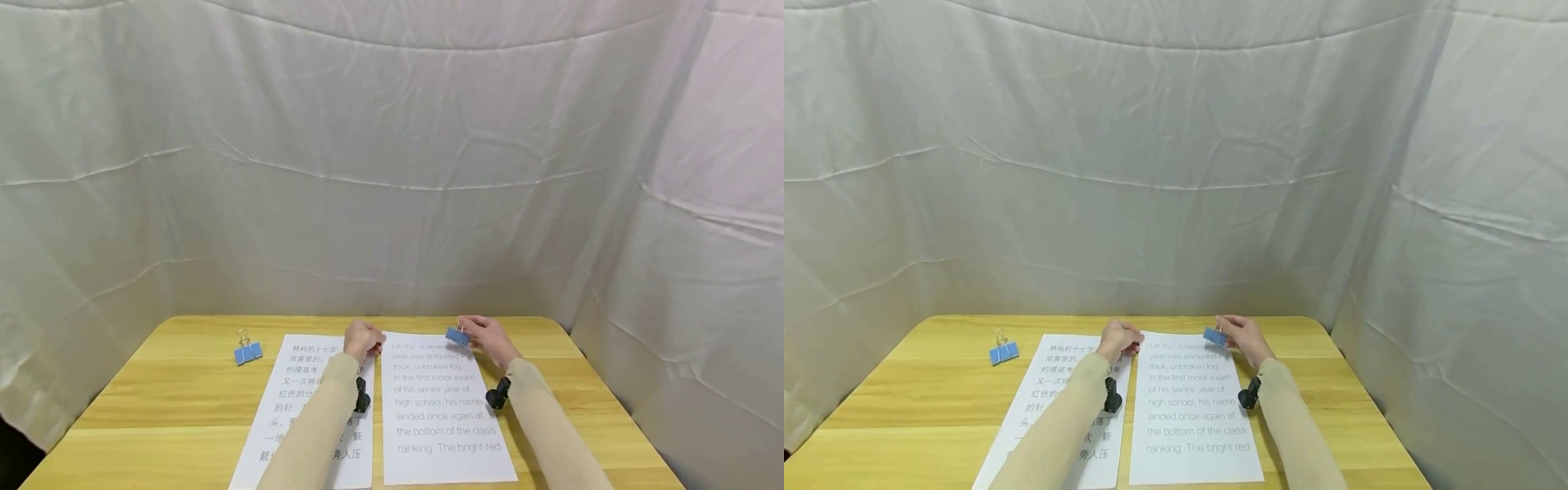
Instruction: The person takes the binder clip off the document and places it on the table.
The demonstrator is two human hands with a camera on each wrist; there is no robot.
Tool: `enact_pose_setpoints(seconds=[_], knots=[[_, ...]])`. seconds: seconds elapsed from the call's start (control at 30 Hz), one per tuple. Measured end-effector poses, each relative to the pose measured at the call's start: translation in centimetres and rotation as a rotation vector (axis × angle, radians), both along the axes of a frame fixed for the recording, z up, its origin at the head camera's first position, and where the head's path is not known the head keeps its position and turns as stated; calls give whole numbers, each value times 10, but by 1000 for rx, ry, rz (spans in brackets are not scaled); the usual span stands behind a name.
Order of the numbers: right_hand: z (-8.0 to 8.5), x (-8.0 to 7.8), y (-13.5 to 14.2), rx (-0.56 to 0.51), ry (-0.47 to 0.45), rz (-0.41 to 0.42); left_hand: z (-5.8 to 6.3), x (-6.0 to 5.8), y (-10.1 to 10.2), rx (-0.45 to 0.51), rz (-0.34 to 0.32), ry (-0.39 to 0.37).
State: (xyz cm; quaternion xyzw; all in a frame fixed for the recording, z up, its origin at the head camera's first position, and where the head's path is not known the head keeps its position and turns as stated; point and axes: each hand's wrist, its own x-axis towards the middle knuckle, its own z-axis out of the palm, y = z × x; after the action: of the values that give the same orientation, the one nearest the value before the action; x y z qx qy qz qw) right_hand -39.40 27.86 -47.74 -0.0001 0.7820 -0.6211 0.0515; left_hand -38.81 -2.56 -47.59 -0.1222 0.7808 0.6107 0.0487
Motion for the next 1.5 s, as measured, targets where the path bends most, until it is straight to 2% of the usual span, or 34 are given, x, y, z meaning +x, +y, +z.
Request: enact_pose_setpoints(seconds=[0.33,0.6,0.87,1.17,1.5], knots=[[-7,3,21,-13,-39,-45,-5,-2,-4,6,-6,17],[-10,9,35,10,-30,-61,-3,1,-7,27,-26,16],[-6,16,54,26,-45,-108,-2,8,-11,78,-90,41],[-1,23,72,64,-113,-181,-1,10,-14,144,-131,47],[4,29,84,80,-126,-185,-2,6,-22,165,-185,57]])
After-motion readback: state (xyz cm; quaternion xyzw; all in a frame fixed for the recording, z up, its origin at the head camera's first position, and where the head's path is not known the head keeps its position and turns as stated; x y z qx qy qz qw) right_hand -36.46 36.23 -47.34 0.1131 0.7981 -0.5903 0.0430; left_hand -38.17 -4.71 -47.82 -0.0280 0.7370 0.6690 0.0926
